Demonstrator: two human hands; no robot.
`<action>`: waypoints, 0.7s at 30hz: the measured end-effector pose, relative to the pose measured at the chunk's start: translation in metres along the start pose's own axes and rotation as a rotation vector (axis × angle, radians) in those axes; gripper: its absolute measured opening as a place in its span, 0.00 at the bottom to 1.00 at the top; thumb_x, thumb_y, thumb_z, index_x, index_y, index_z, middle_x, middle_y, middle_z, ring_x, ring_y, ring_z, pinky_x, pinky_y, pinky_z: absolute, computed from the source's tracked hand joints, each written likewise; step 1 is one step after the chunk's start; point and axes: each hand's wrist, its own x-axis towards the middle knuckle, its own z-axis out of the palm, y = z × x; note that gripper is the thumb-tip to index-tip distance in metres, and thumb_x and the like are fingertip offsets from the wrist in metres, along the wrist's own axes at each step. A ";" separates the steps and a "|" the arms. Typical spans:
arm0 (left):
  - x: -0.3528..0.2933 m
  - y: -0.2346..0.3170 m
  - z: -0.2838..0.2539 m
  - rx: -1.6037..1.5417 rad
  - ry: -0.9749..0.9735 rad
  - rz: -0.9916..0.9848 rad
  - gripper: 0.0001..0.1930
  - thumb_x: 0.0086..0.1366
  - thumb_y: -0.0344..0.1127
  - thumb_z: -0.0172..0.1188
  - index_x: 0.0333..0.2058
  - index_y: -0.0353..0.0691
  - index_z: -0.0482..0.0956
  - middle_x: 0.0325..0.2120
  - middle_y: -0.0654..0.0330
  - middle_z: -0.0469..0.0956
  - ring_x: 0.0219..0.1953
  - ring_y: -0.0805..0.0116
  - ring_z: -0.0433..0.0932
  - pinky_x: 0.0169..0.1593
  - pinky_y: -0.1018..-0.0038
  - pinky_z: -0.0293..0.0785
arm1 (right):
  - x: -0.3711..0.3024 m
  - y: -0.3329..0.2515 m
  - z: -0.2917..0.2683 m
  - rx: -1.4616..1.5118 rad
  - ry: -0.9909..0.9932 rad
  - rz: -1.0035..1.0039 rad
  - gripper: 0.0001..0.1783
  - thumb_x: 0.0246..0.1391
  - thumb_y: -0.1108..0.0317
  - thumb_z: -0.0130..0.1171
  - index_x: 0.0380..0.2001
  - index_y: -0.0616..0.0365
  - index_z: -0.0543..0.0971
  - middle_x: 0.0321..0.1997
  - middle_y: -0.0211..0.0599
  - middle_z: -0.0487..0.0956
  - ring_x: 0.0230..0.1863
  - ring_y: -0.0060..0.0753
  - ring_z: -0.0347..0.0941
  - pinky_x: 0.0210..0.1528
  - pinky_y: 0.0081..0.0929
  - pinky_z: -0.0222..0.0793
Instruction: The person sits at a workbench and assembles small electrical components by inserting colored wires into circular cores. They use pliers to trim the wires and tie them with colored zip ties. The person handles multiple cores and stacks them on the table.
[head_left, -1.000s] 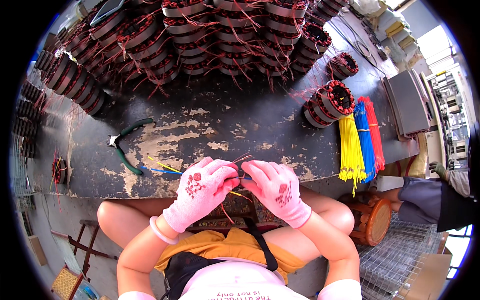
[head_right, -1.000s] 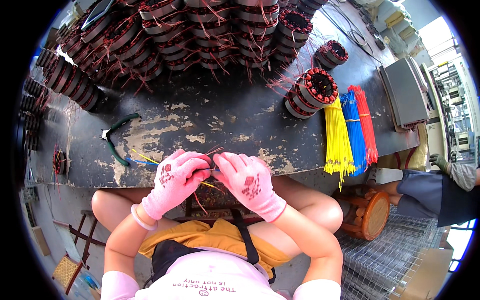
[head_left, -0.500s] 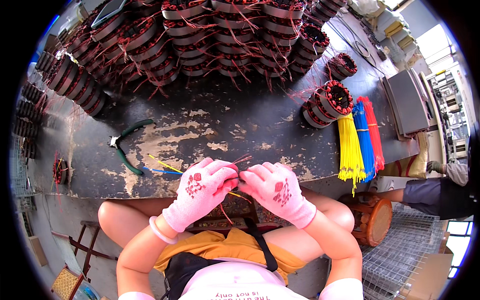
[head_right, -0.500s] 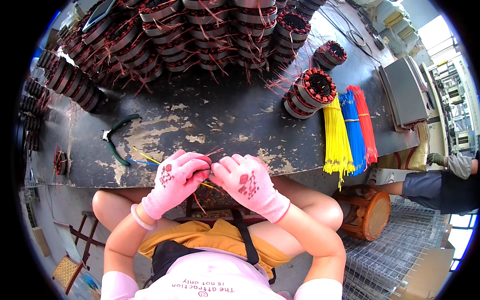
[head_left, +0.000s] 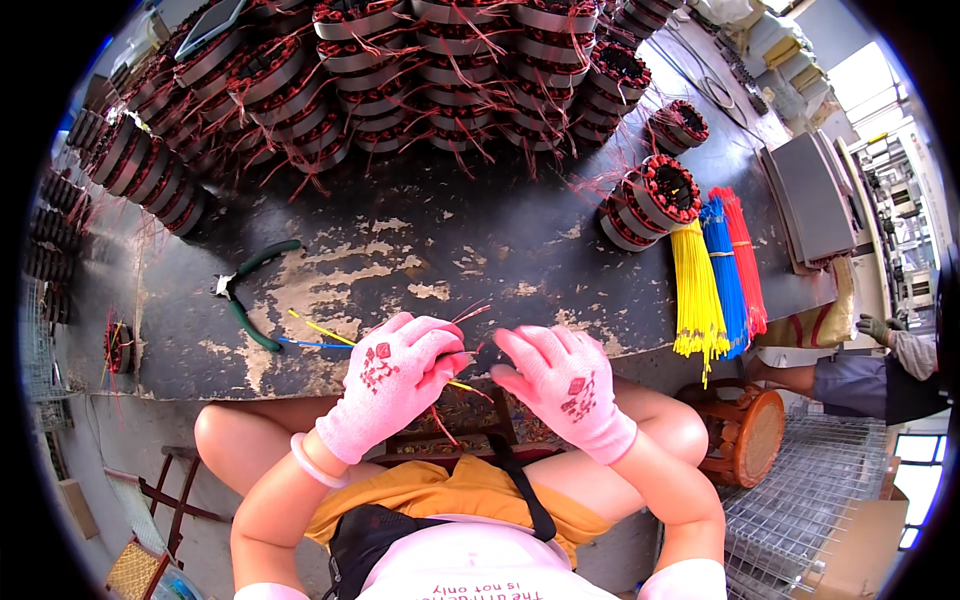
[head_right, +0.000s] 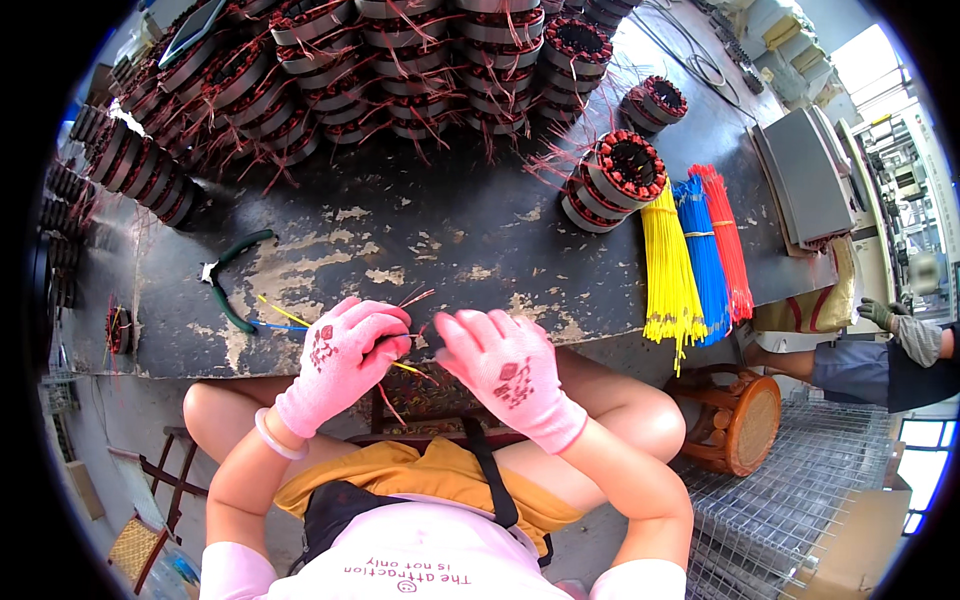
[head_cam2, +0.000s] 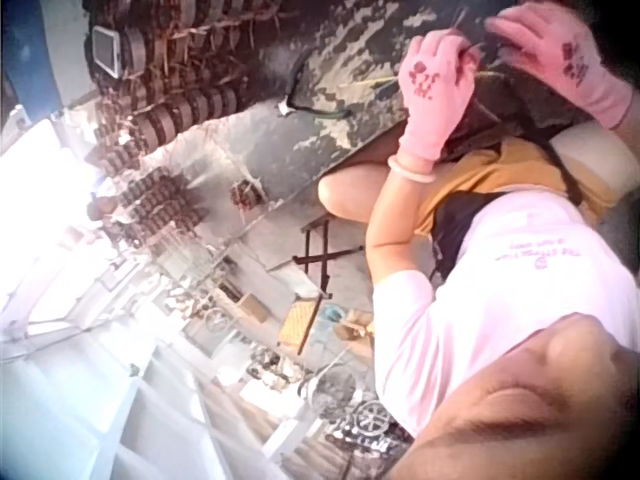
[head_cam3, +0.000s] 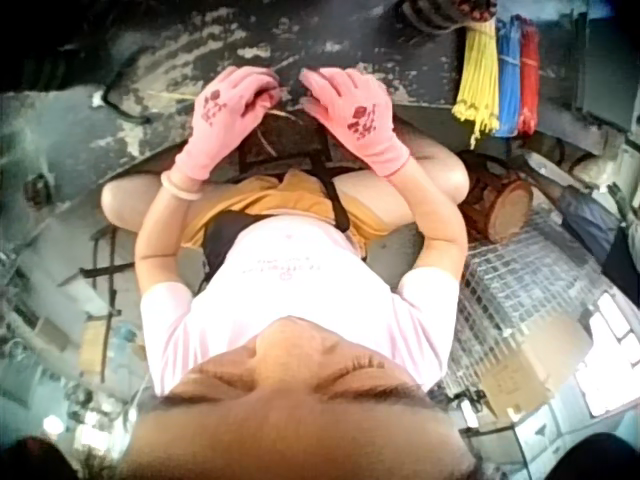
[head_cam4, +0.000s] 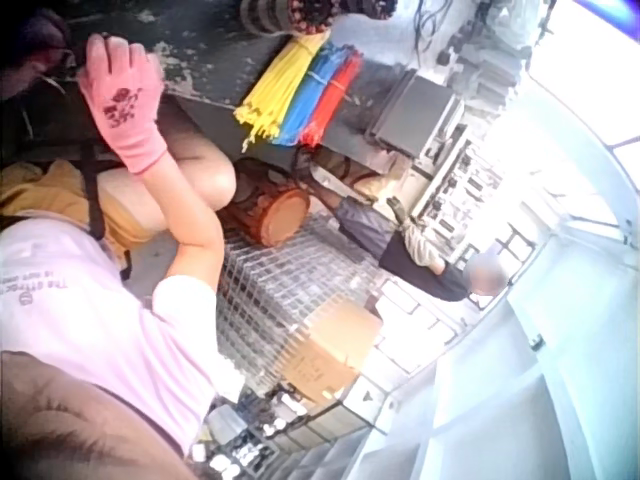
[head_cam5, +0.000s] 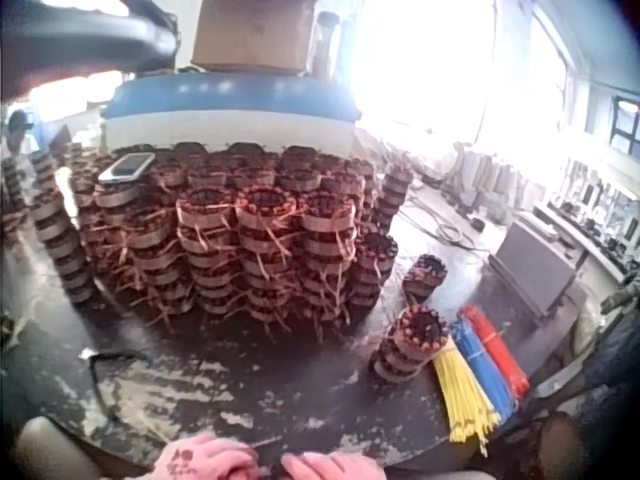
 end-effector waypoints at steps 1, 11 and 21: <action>0.000 0.000 0.000 0.001 0.000 0.000 0.07 0.55 0.28 0.68 0.34 0.42 0.82 0.38 0.63 0.84 0.35 0.57 0.79 0.40 0.65 0.78 | 0.005 -0.003 0.002 -0.022 0.014 -0.037 0.27 0.45 0.58 0.74 0.51 0.47 0.81 0.44 0.26 0.81 0.37 0.32 0.79 0.37 0.30 0.73; -0.001 -0.003 0.002 -0.001 -0.006 0.017 0.08 0.55 0.27 0.68 0.35 0.43 0.82 0.38 0.64 0.83 0.36 0.57 0.79 0.40 0.65 0.78 | 0.016 0.002 0.009 1.235 -0.710 0.856 0.13 0.68 0.63 0.53 0.42 0.60 0.82 0.31 0.28 0.81 0.31 0.17 0.72 0.35 0.22 0.70; 0.001 -0.004 0.002 0.015 -0.025 0.036 0.07 0.57 0.29 0.68 0.34 0.44 0.81 0.37 0.65 0.82 0.35 0.59 0.78 0.39 0.64 0.78 | 0.025 0.015 0.015 0.106 -0.215 -0.253 0.13 0.56 0.55 0.68 0.35 0.50 0.81 0.27 0.25 0.75 0.30 0.26 0.74 0.31 0.28 0.69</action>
